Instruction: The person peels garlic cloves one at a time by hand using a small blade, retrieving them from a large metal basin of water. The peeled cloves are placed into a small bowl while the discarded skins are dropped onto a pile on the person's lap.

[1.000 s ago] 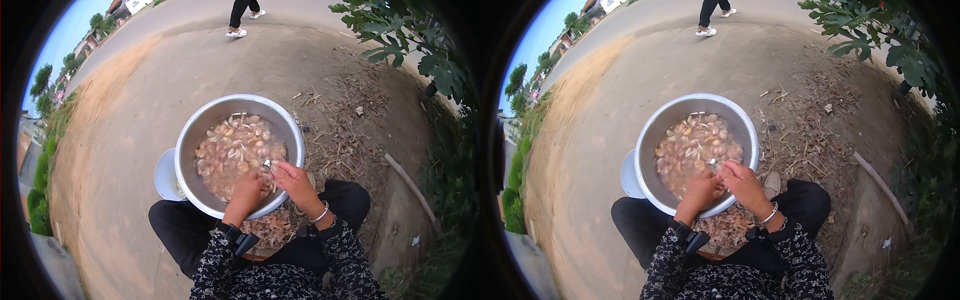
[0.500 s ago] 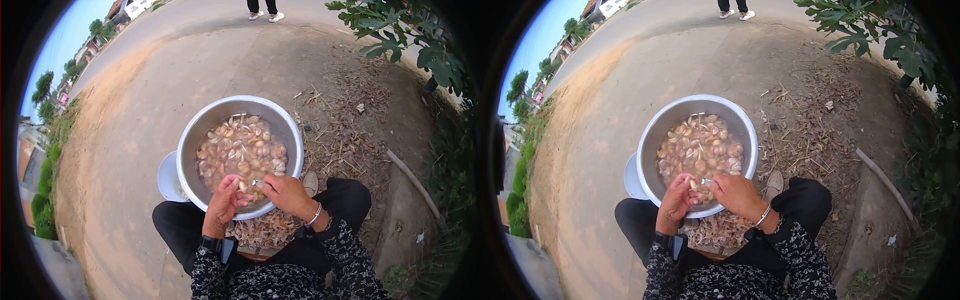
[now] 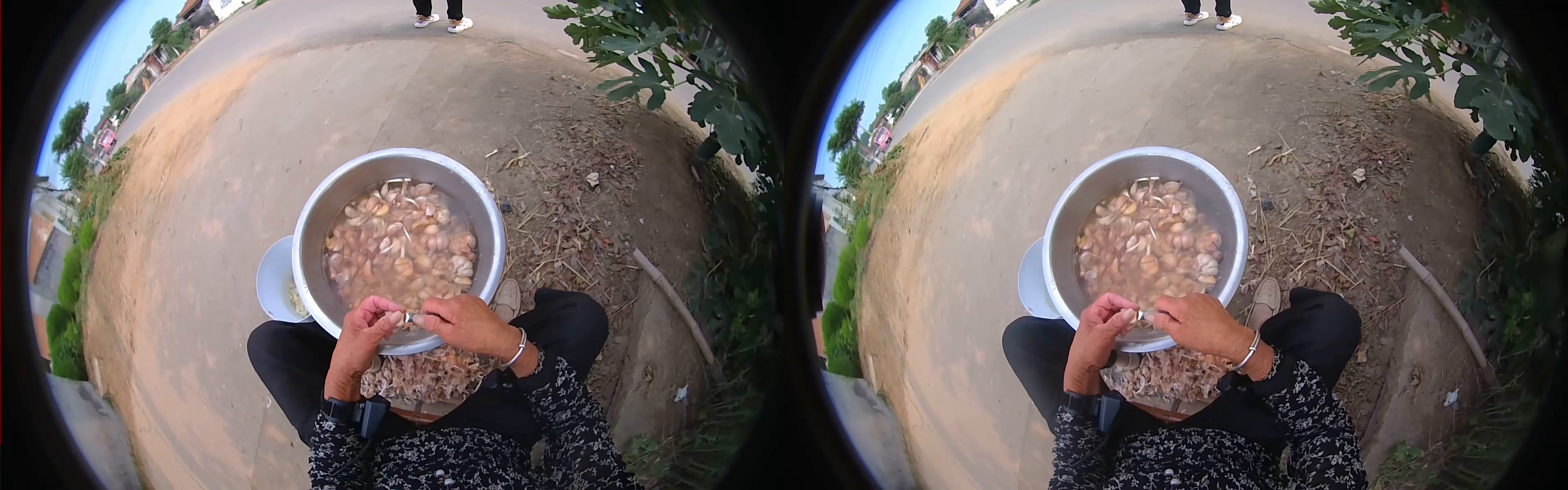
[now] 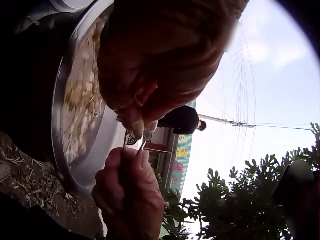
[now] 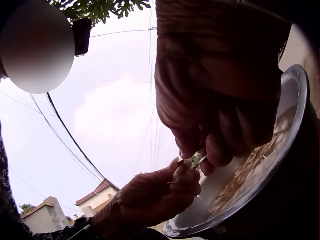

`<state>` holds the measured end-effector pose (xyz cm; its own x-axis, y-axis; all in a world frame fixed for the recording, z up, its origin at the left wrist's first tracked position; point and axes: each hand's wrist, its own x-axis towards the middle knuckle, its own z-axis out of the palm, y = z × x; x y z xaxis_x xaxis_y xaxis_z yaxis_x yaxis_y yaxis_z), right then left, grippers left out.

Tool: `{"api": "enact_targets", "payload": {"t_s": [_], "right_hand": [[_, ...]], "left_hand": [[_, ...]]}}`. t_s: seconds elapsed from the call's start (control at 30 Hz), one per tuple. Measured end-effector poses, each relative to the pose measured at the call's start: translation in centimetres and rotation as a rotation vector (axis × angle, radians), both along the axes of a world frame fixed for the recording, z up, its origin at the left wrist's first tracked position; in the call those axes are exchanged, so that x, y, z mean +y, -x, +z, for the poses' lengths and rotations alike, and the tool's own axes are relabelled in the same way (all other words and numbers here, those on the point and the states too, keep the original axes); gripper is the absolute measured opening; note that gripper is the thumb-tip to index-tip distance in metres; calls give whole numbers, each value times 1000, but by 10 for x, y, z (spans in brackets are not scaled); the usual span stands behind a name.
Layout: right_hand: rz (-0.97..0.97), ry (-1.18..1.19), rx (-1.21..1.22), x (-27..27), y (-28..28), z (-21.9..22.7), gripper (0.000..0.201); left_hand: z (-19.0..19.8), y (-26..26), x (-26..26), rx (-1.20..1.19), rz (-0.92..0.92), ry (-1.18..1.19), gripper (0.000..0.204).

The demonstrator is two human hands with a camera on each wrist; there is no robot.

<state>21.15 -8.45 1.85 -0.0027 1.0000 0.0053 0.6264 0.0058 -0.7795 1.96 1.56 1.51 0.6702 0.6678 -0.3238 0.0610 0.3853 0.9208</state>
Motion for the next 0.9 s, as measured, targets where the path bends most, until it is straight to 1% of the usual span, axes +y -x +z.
{"api": "enact_targets", "payload": {"t_s": [0.03,0.07,0.1,0.13,0.2,0.23,0.27,0.3,0.33,0.37,0.4,0.47,0.5,0.53,0.57,0.6,0.63,0.7,0.73,0.77,0.8,0.87,0.9], "right_hand": [[1,2,0,0,0,0,30],[19,20,57,1,0,1,29],[36,39,113,1,0,1,28],[37,40,113,1,-1,3,28],[93,60,285,0,-1,6,27],[94,60,285,-1,-1,8,27],[99,128,424,-2,-1,9,27],[104,197,562,-2,-1,10,27],[106,197,561,-2,0,9,27],[124,208,637,-2,0,6,27],[141,219,713,-3,1,4,27],[152,211,739,-3,3,-2,27],[166,204,765,-3,4,-4,27],[167,202,763,-4,7,-5,27],[147,178,851,-5,12,-7,26],[125,155,939,-5,15,-7,26],[127,153,937,-5,15,-5,26],[50,109,716,-4,13,1,24],[52,106,714,-3,13,2,24],[26,55,598,-2,14,2,22],[2,5,483,-1,15,3,21],[-17,-48,460,-1,20,-2,21],[-40,-97,437,-1,21,-4,20]], "left_hand": [[6,1,0,20,-20,-20,17],[8,2,0,40,-40,-40,18],[7,4,1,40,-39,-38,18],[5,6,2,-2,-44,7,18],[5,8,1,-44,-46,54,18],[7,6,0,-166,-52,117,18],[8,6,-1,-289,-58,179,19],[7,6,-1,-290,-56,179,19],[5,7,-1,-345,-60,227,19],[3,7,-1,-399,-65,275,20],[2,8,-1,-400,-66,274,20],[0,10,-2,-479,-83,408,20],[-2,10,-3,-480,-84,406,20],[-5,11,-4,-507,-79,478,21],[-7,11,-6,-535,-73,551,21],[-8,11,-9,-536,-72,550,21],[-8,11,-10,-544,-40,553,21],[-2,5,-14,-552,-10,554,21],[7,-1,-19,-425,90,433,21],[12,-5,-22,-298,190,310,21],[12,-5,-23,-299,191,306,21],[11,-4,-28,31,124,-169,21],[6,-4,-28,-66,175,-60,19]]}}
